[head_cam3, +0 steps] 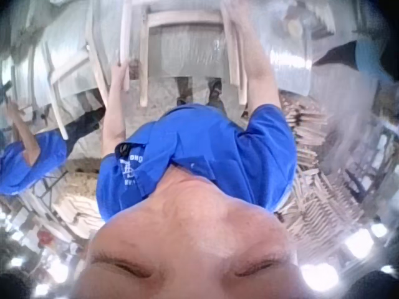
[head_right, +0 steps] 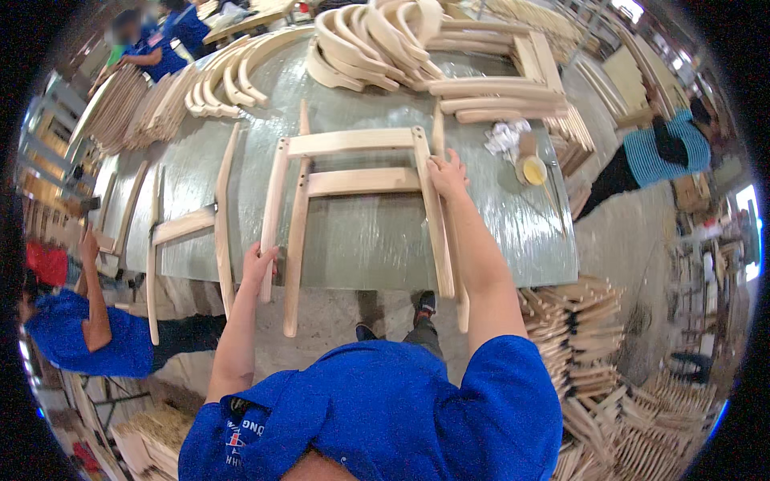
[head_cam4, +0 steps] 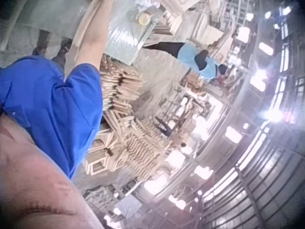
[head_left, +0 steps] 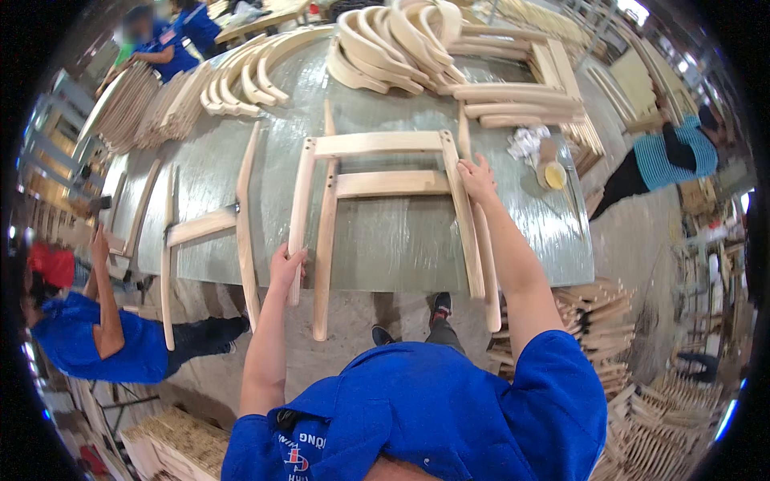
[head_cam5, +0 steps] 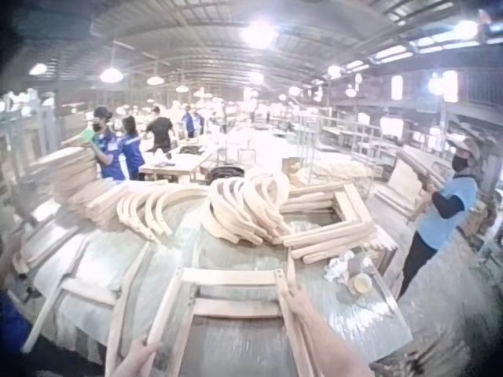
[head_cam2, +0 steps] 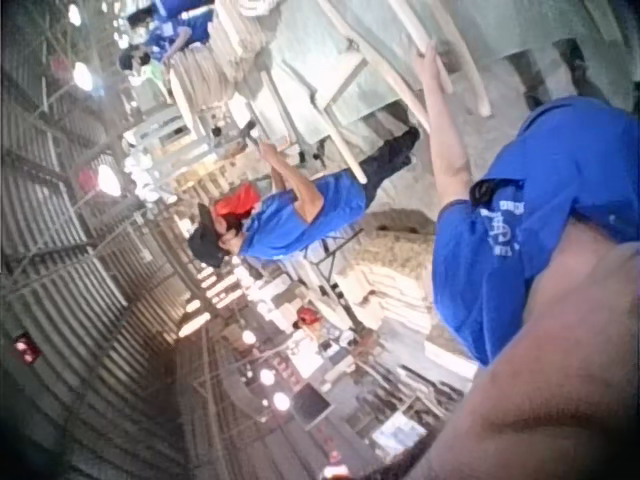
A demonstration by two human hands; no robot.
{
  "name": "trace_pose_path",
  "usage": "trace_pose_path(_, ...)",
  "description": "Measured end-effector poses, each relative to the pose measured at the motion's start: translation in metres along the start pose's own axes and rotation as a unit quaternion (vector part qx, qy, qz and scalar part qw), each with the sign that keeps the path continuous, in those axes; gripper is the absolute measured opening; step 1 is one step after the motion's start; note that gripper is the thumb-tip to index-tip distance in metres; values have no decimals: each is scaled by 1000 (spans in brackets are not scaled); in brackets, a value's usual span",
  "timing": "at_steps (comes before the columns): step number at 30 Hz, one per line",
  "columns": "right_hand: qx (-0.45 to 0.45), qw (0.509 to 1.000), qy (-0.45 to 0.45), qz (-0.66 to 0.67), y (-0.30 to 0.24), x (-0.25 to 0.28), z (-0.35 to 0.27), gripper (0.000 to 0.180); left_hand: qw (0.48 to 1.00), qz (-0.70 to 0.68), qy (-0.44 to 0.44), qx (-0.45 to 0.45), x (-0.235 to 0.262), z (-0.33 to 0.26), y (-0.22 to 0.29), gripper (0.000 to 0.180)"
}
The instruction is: The person applies glue to wooden chair parts using a brush and a small container. They repeatedly dip the brush into the container and apply glue to joints on various chair frames and curved pieces on a workbench.
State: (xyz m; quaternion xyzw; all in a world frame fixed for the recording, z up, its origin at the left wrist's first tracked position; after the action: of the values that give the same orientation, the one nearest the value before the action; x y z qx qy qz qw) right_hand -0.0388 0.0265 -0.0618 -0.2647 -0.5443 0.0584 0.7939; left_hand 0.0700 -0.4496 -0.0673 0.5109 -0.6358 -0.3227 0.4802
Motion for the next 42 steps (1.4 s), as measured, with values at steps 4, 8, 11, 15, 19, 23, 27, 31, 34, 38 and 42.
trace_pose_path(4, 64, 995, -45, 67, 43, 20, -74, 48, 997, 73, 21, -28, -12, 3, 1, 35)
trace_pose_path(8, -11, 979, -192, 65, 44, 43, -116, 63, 955, 234, 129, -131, -3, -20, -18, 51)
trace_pose_path(11, -12, 970, -242, -9, 63, 68, -108, 67, 969, 203, 77, -119, -37, -29, -12, 62)
trace_pose_path(15, 3, 959, -283, -20, 78, 85, -103, 64, 936, 302, 140, -119, -51, -58, -32, 63)
trace_pose_path(19, 12, 977, -129, 169, 116, 103, -82, 40, 865, 423, 240, -124, -68, -56, -10, 58)
trace_pose_path(23, -404, 536, 1, 741, 195, 93, -78, 29, 950, 144, 111, -253, -155, -16, 78, 36)
trace_pose_path(27, -354, 321, 150, 866, 262, 94, -55, 30, 968, -17, -165, -189, -352, 32, 174, 23)
trace_pose_path(31, -397, 350, 215, 821, 287, 106, -29, 27, 947, -48, -250, -195, -511, 87, 219, 22)
trace_pose_path(34, -341, 572, 203, 718, 309, 137, -9, 22, 945, 71, -228, -225, -603, 132, 251, 27)
trace_pose_path(38, -120, 781, 171, 589, 290, 181, 35, 12, 927, 199, -158, -274, -645, 190, 260, 43)
trace_pose_path(42, -56, 917, 124, 374, 285, 211, 50, 15, 896, 279, -134, -319, -669, 179, 265, 45)
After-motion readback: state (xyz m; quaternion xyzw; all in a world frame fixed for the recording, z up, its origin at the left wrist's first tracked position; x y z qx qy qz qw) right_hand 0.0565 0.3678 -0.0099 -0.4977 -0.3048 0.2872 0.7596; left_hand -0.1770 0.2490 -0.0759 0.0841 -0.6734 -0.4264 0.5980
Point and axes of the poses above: each hand's wrist, its own z-axis towards the middle knuckle, its own x-axis out of the back of the hand, y = z × x, the point moved 4 cm from there along z, towards the middle knuckle, and after that the axes turned 2 degrees about z, right-handed, at the moved point
